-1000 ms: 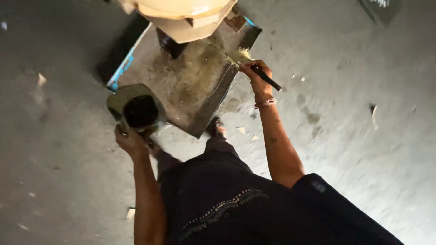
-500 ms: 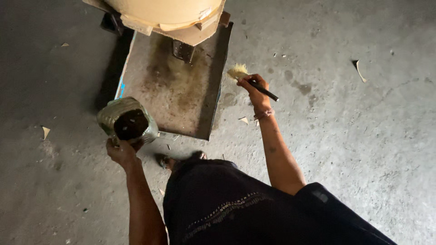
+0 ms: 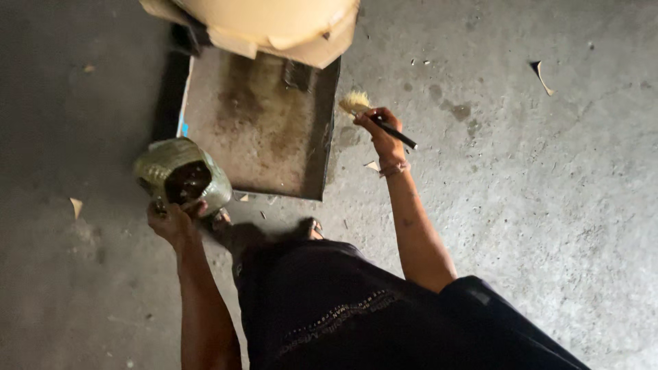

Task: The person uses a brush to scrub a metal tray while repeatedly dipping the brush into a jar of liquid. The person holds the jar in one hand and scrubs the tray with the other, moving the brush across the tray surface.

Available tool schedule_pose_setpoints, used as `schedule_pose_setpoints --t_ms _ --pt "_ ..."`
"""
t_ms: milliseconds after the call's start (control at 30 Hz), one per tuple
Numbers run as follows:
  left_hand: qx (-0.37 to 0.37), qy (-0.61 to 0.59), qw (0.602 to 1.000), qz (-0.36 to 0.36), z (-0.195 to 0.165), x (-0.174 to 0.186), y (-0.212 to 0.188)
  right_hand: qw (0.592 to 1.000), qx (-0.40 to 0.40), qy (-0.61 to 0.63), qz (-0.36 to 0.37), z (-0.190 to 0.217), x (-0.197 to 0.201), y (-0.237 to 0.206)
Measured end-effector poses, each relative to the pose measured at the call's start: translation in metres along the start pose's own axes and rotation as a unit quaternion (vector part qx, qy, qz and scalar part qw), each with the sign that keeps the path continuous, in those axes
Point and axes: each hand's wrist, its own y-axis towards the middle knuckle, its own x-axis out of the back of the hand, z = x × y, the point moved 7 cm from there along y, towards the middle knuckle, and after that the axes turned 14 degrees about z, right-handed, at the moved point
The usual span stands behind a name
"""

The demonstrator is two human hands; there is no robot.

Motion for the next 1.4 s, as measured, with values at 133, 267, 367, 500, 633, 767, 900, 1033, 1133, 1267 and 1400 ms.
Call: schedule_pose_setpoints --t_ms 133,267,367,500,633,767,900,1033,1133,1267,1400 --pt "0.066 -0.007 0.998 0.008 0.0 0.009 0.048 0.998 -0.004 -0.04 -0.044 -0.02 -0.022 0.001" --pt "0.07 0.021 0.997 0.019 -0.012 0.031 0.083 0.983 -0.127 -0.106 -0.083 -0.045 -0.065 -0.004" --pt "0.063 0.022 0.997 0.036 -0.022 0.049 0.108 0.971 -0.165 -0.154 -0.079 -0.038 -0.105 -0.007" --pt "0.074 0.015 0.996 0.047 -0.024 0.074 0.137 0.94 -0.206 -0.259 -0.078 -0.011 -0.145 -0.015" --pt "0.05 0.029 0.997 0.057 -0.017 0.094 0.15 0.937 -0.214 -0.266 -0.079 0.006 -0.167 -0.023" --pt "0.097 0.025 0.995 0.026 0.005 0.111 0.149 0.925 -0.231 -0.289 -0.09 0.007 -0.177 -0.026" --pt "0.105 0.018 0.994 0.028 0.01 0.117 0.155 0.911 -0.251 -0.319 -0.079 0.002 -0.183 -0.023" --pt "0.132 0.025 0.991 0.001 0.009 0.121 0.161 0.919 -0.227 -0.316 -0.062 0.001 -0.189 -0.021" --pt "0.104 0.061 0.992 0.033 -0.005 0.112 0.163 0.928 -0.212 -0.296 -0.08 -0.003 -0.186 -0.025" --pt "0.101 0.072 0.99 0.069 -0.016 0.101 0.166 0.935 -0.194 -0.279 -0.099 -0.009 -0.179 -0.03" --pt "0.093 0.045 0.99 0.093 -0.024 0.084 0.175 0.929 -0.212 -0.278 -0.122 -0.017 -0.167 -0.032"
